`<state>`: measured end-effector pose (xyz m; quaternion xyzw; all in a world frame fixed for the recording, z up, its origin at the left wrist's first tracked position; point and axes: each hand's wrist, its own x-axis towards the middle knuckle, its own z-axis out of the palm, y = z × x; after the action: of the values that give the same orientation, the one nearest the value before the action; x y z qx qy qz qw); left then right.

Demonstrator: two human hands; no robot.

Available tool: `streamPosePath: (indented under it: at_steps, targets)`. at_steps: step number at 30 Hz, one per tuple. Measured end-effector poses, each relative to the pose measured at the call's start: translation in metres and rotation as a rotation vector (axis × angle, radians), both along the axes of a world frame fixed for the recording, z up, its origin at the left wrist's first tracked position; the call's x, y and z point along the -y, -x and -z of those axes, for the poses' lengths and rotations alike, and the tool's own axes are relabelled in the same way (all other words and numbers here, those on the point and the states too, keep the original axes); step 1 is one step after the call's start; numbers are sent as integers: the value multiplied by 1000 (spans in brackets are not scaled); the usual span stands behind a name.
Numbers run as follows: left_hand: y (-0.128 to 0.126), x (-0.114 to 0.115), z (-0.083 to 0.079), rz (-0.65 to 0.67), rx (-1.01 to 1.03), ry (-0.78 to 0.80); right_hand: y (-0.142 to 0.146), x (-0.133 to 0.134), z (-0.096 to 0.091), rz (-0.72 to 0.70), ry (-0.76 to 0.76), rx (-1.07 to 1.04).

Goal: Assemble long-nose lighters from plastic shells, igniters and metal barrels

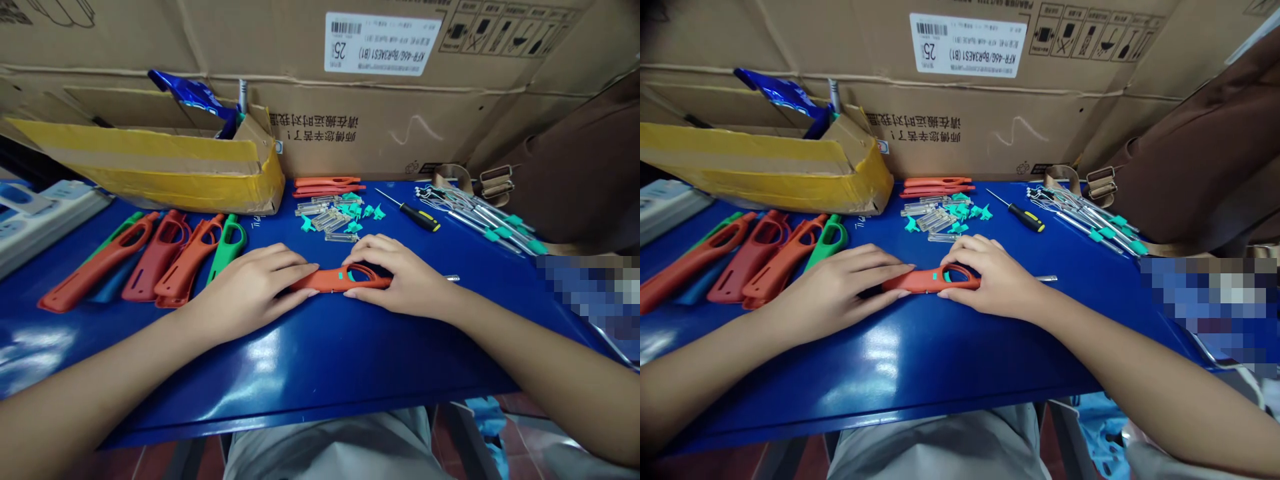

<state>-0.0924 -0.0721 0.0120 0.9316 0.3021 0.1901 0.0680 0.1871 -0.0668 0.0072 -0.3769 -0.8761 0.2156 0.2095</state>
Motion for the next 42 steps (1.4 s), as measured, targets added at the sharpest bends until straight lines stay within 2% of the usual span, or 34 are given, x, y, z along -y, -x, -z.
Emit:
streamPosePath:
  at_steps: [30,42]
  targets:
    - [1,2,2,-17,-10,61,0,4,-1,19,-2,73]
    - [-2,3,-1,-15,-2,-7,-3,3,-4,2,-57,68]
